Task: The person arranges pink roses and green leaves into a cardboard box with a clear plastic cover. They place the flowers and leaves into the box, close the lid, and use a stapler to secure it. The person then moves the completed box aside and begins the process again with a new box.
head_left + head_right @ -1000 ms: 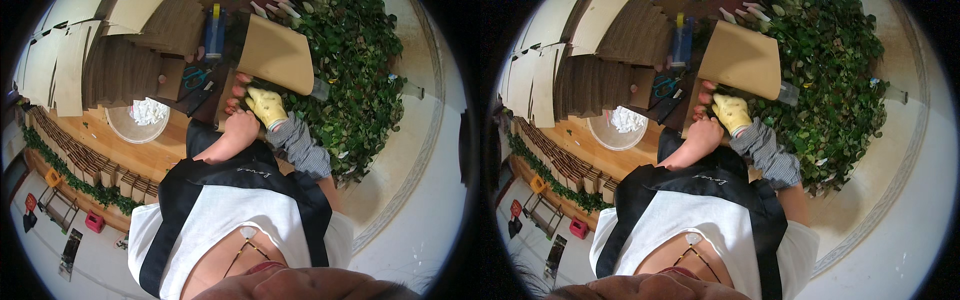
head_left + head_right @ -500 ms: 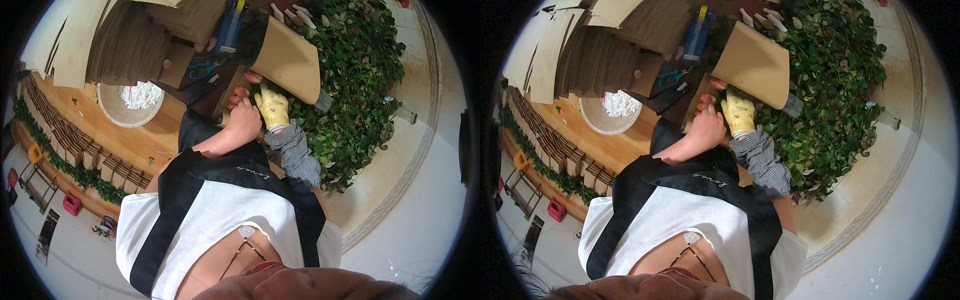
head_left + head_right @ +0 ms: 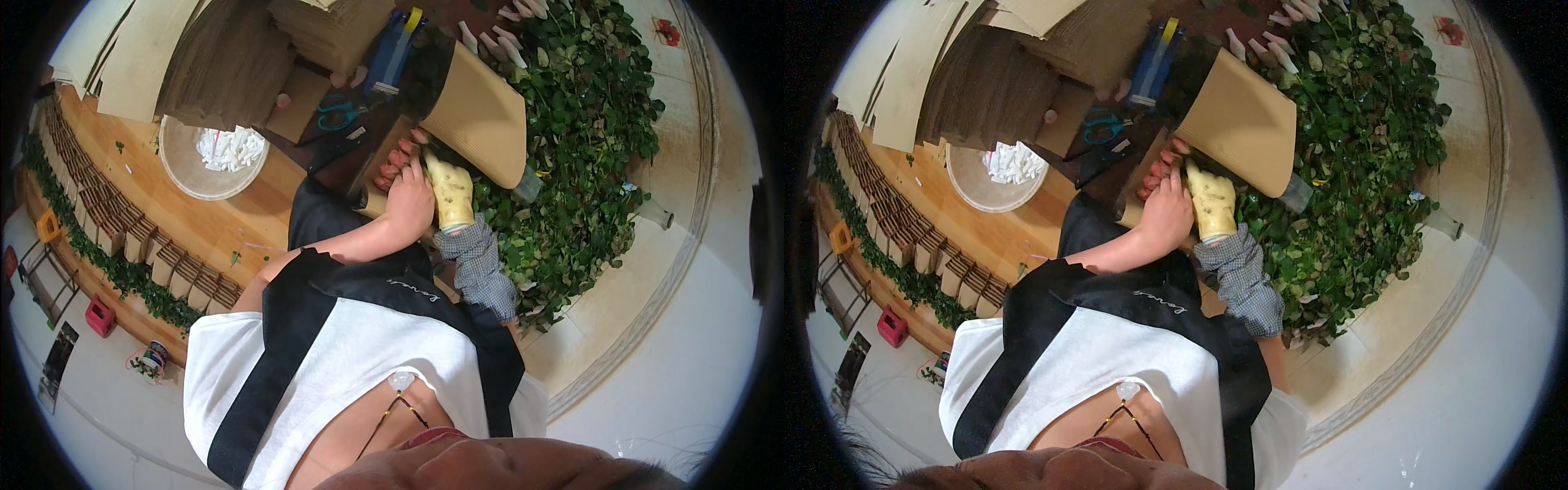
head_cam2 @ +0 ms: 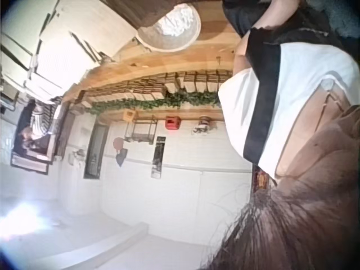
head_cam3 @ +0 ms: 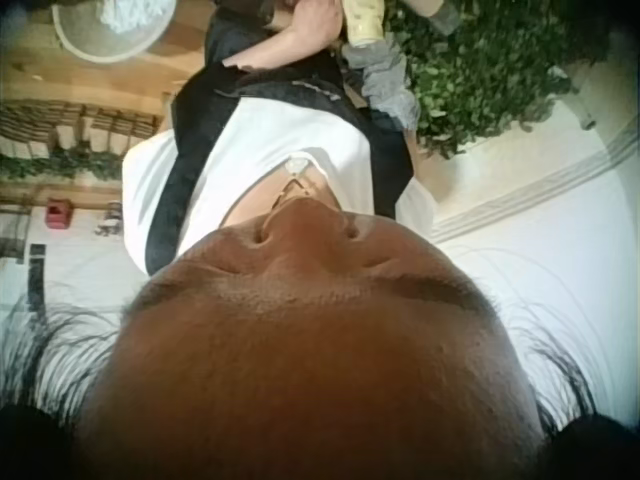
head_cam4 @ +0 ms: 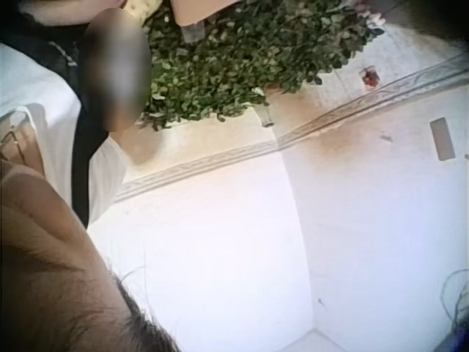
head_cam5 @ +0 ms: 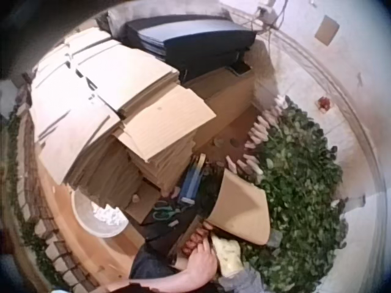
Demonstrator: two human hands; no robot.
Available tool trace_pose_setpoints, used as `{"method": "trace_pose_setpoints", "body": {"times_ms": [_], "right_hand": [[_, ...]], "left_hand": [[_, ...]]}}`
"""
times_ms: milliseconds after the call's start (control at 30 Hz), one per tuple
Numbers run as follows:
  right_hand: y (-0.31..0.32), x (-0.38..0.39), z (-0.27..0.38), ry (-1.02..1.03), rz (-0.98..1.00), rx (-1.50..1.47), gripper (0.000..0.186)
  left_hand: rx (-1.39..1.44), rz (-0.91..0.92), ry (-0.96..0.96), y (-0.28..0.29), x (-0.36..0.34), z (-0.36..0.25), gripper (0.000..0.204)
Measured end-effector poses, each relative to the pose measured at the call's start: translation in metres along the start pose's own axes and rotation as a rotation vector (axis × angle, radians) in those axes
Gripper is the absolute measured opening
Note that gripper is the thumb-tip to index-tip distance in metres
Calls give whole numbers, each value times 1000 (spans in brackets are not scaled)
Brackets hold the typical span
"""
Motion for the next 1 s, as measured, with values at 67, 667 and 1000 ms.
{"method": "trace_pose_setpoints", "body": {"times_ms": [67,667,1000], "right_hand": [[9,-4,5,-59,4,-15,29],[-3,-15,-12,240,-159,-181,42],[62,5,20,180,-152,-538,42]], "left_hand": [[63,121,-27,-4,-3,6,39],[8,195,-86,-9,-6,3,45],[-128,155,-141,-22,-10,8,46]]}}
Point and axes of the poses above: each hand's wrist, its own x-axis away from the middle knuckle, its own y-axis out of the back of the hand, z = x × y, the point moved 7 cm from there along -x, towards the middle knuckle, and after that the axes turned 5 degrees about -x, right-handed, at the moved point
